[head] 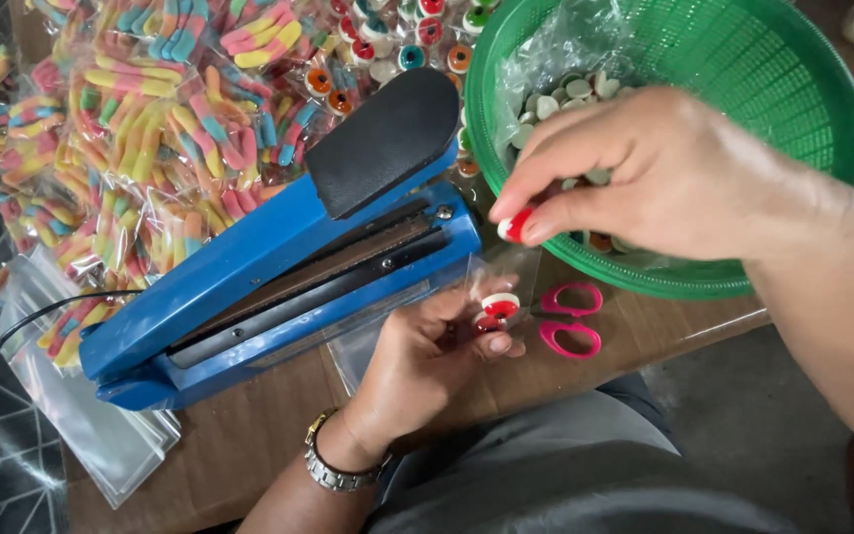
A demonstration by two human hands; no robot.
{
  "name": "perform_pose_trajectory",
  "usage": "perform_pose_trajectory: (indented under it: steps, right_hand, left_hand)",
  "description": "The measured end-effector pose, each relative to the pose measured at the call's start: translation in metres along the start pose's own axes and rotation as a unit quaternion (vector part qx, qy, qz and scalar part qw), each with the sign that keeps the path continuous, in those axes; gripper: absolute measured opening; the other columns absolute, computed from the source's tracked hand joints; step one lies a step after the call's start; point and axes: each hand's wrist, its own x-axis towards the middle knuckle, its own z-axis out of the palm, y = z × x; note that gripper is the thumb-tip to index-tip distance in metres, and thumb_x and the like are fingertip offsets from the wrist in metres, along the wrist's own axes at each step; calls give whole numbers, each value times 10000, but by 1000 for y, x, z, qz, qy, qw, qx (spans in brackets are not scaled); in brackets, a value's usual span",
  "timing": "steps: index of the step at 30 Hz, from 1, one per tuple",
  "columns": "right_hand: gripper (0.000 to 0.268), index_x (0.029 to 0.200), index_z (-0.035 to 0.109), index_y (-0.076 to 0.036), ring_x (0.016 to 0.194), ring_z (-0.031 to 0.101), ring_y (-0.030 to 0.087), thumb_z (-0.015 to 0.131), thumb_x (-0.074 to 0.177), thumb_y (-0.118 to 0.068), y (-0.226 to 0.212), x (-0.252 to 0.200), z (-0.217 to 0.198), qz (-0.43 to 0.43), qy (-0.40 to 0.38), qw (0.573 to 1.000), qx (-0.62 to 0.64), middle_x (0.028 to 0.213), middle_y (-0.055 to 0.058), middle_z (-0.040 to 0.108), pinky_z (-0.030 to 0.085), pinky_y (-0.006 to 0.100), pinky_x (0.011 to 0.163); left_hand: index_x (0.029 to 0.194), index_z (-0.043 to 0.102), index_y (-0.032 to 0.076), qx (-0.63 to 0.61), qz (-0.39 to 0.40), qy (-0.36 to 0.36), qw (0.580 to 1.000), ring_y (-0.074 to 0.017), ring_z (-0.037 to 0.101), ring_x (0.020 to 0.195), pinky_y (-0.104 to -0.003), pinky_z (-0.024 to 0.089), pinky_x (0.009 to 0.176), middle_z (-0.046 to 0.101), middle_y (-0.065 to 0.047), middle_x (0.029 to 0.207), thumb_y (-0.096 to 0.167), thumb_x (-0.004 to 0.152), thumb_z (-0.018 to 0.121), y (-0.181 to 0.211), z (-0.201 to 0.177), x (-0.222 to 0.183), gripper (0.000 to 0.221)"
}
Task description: The person cuts small plastic bags with scissors, places individual pieces of candy from a green basket into each bag, and uses a manual impulse sealer to seal the bags.
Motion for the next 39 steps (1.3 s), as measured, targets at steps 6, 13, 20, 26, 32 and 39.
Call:
perform_pose_trajectory:
  steps: [6,13,20,26,32,39]
  right_hand:
    - [80,865,825,-226,728,738,53,859,793,-238,-7,7,9,96,-46,991,-79,812,-101,804,540,259,722]
    - [215,1048,833,-205,804,761,89,707,893,-284,3,-9,18,27,-79,991,-109,1018,-58,744,649,280,796]
    - [124,976,750,-117,741,708,143,749,919,-227,-7,-27,58,-98,58,976,-184,926,4,714,620,302,604]
    - [53,939,757,-157,808,743,116,755,888,-170,-21,-18,81,-74,14,997,-2,890,-51,779,571,284,730]
    - [56,953,764,-117,808,737,86,750,901,-105,-20,5,108,-65,13,991,114,908,-24,786,586,223,717]
    - [250,1156,717,-67,929,760,119,740,906,-67,-28,22,124,-42,84,986,138,989,33,779,624,242,872]
  left_hand:
    - [1383,628,24,83,39,-2,996,-78,629,1111,-240,549,985,716,-61,1291,93,909,761,7,0,0,497]
    - [1211,686,12,43,36,-13,998,-97,636,976,-253,548,908,717,-22,1062,113,959,723,14,0,-3,274]
    - [1304,645,50,166,20,50,985,-134,700,952,-252,566,835,761,-59,1090,84,918,741,25,5,-29,399]
    - [1268,635,22,37,-33,101,994,-169,773,1030,-283,635,952,775,-81,1097,31,900,743,22,5,-62,383]
    - [1215,662,49,29,-65,159,985,-112,734,907,-235,609,784,768,-46,986,23,882,767,17,-12,-78,350]
    - [1145,745,54,100,-67,245,962,-66,637,737,-234,517,622,768,-5,844,152,896,769,18,-27,-75,268]
